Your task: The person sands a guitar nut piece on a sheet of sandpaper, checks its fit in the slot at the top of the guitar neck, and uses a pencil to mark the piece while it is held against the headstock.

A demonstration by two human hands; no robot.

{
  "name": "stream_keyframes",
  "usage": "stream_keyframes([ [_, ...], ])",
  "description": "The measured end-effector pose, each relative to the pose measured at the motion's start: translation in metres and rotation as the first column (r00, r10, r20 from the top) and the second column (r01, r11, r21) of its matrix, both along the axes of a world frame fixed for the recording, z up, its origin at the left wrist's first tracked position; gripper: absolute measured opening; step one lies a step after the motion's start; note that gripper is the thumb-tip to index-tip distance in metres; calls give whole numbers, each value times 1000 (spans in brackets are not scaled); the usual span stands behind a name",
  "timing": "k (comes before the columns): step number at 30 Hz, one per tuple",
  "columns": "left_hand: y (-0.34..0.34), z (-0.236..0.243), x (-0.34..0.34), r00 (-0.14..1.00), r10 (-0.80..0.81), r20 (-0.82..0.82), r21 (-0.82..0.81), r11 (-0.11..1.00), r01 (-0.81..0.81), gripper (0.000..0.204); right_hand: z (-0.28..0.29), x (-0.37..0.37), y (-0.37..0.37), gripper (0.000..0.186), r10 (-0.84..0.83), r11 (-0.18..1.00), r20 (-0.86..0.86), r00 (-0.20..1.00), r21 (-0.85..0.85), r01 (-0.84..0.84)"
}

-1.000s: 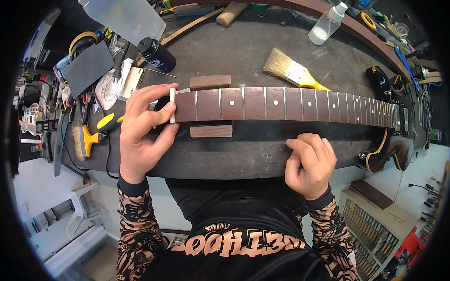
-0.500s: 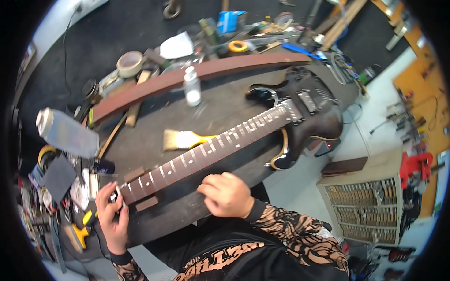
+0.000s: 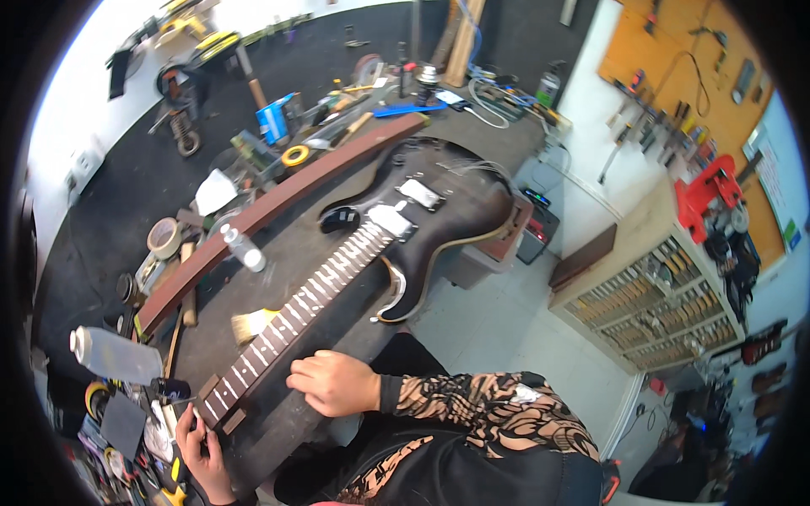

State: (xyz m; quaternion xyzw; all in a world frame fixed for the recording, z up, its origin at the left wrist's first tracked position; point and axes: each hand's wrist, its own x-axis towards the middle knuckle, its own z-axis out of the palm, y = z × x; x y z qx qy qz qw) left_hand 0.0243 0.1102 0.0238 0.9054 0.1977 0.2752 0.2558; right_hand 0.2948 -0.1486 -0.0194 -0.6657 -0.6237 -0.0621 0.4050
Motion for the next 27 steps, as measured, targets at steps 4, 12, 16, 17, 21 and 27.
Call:
stream_keyframes([
  [4, -20, 12, 0, 1000, 9, -4, 54, 999, -8, 33, -6, 3, -6, 30, 83, 995, -8, 997, 46, -83],
  [12, -30, 34, 4, 993, 44, -111, -160, 985, -61, 39, -39, 19, -161, 35, -117, 990, -52, 992, 75, 121],
  [16, 12, 24, -18, 976, -139, -170, 40, 988, 147, 41, -111, 40, -287, 39, -606, 788, -107, 788, -214, 577],
  [17, -3, 30, -11, 987, 30, -158, 7, 1000, -29, 38, -139, 49, -325, 40, -727, 687, -268, 632, -289, 667],
  [21, 8, 25, 2, 974, 30, -224, 141, 990, 2, 31, -219, 90, -519, 22, -733, -64, -633, -249, -300, 952],
  [27, -34, 42, 9, 996, -27, -80, 188, 981, 42, 22, -143, 116, -717, 45, -324, -251, -928, -182, -101, 963],
])
